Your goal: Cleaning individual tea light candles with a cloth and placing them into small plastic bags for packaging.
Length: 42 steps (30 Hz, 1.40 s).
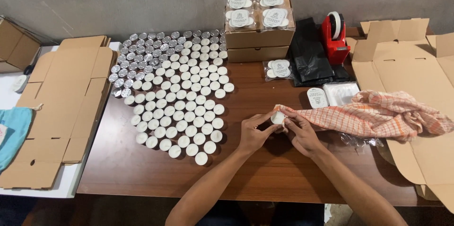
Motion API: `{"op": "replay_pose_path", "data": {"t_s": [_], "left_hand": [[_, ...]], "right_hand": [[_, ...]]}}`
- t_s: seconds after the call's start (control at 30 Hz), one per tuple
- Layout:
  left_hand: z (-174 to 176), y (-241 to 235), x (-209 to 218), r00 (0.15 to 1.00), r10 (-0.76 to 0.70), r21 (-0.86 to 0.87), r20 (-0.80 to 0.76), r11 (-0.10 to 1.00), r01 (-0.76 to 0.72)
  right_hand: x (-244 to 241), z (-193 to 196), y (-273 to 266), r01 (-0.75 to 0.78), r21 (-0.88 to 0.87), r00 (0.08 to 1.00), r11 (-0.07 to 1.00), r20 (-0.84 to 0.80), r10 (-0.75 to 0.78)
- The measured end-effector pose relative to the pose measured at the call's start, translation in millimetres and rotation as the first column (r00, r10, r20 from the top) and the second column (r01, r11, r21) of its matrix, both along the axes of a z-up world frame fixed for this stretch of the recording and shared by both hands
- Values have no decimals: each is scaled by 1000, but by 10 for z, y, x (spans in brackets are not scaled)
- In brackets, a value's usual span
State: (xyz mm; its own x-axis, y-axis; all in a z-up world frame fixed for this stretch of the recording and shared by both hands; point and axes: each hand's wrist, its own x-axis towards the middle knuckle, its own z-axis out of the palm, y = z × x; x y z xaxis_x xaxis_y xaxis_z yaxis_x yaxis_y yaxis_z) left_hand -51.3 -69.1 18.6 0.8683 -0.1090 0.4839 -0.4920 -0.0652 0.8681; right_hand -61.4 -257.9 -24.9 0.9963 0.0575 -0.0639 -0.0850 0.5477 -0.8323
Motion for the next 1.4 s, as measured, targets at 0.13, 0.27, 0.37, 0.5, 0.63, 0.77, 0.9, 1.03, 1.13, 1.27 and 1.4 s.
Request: {"op": "replay_pose_path", "data": {"t_s": [0.13,0.27,0.37,0.5,0.63,0.77,0.9,1.03,1.13,1.27,1.4], "left_hand": [[38,-2,-18,1000,-7,8,-16,1000,7],[-20,-37,-14,1000,15,-4,-27,1000,-16],[110,-47,-39,999,33,-18,-19,999,-34],[245,-49,-75,999,41,-28,-18,999,-42],[178,-54,-60,998,61,-30,-24,998,-62],[169,-38,-59,997,70,-15,11,997,-70],[72,-38,-58,997,71,7,27,997,-71],[51,-48,-23,996,89,30,32,996,-90],[24,-41,-32,996,71,15,44,997,-72],[-15,-46,-43,998,59,18,28,998,-60],[12,-24,-33,999,29,2,38,1000,-29]], "right_hand": [[-49,252,56,-58,7,998,998,16,58],[26,-44,-46,28,-12,999,1000,-41,-28],[-69,414,133,28,48,999,998,-29,-27],[-98,525,187,1,26,1000,1000,23,-1],[-24,191,75,48,-33,999,998,22,-47],[-71,325,133,18,-40,999,999,29,-16],[-67,178,115,18,-71,999,997,46,-15],[-45,139,70,77,-58,993,995,99,-71],[-159,446,185,52,-86,997,995,64,-46],[-95,278,99,5,-79,999,997,49,-2],[-75,235,48,-43,-47,997,998,57,46]]}}
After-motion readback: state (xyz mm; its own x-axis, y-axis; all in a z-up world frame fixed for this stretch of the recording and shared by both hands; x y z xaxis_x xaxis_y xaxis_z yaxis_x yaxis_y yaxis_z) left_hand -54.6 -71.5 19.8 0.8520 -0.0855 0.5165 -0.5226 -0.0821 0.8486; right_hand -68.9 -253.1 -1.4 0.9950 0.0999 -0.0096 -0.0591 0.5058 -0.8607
